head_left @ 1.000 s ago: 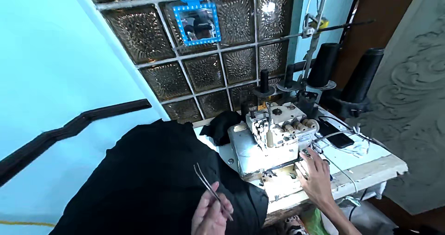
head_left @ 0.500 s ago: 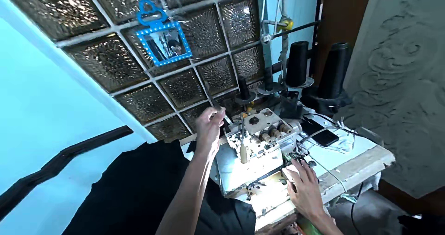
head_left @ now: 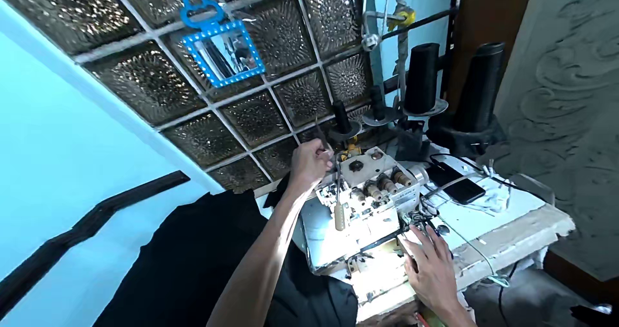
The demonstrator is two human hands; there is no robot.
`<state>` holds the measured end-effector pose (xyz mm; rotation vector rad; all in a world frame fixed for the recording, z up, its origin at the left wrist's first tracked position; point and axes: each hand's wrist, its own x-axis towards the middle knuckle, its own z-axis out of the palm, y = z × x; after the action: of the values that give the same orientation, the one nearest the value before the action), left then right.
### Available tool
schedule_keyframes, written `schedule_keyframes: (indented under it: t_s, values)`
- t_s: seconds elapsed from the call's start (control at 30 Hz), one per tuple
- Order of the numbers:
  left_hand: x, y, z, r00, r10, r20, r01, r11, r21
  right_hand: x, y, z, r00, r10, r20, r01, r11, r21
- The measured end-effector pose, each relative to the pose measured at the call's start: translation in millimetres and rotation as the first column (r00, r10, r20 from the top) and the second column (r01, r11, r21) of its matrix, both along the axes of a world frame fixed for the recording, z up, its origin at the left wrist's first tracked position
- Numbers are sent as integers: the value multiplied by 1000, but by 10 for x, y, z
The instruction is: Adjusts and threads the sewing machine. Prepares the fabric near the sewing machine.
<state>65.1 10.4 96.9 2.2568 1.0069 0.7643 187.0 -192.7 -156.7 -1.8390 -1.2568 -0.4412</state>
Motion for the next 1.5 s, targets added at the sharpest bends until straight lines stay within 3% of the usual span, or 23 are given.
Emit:
schedule_keyframes:
  t_s: [0.2,0.37,0.47,0.57,0.67,0.77,0.9,1.2,1.37,1.5]
  values:
    - [102,143,-130,996,32,-88,-28,999,47,29,-9,0,1000,25,2,-25,1000,-16]
    - [-89,-6,-238,992,93,86,-88,994,-65,35,-30,13,999,41,-20,-42,999,-29]
    - [-378,-332,-208,995,83,62,-90,990,105,37,-20,15,999,38,-7,-38,999,-34]
    - [-604,-770,-207,993,25,-111,10,953,302,32,-2,-5,999,32,-4,-32,999,-29]
    - [-618,-1117,-395,976,22,-219,93,861,500,30,-2,-7,1000,27,3,-27,999,-21]
    - [-515,-1146,-564,969,35,-243,115,811,574,31,-5,-12,1000,28,13,-28,999,-17]
    - [-405,-1080,-524,985,54,-166,48,829,557,25,-12,3,1000,30,-1,-30,999,-26]
    - [-303,-1009,159,988,51,-147,15,910,415,35,-26,23,999,54,-4,-54,995,-80]
    - [-464,-990,31,992,-38,-124,82,924,373,77,-26,34,997,77,19,-74,992,-104]
    - [-1059,-1063,-93,998,-35,-61,56,923,380,133,-20,18,995,95,31,-90,986,-141]
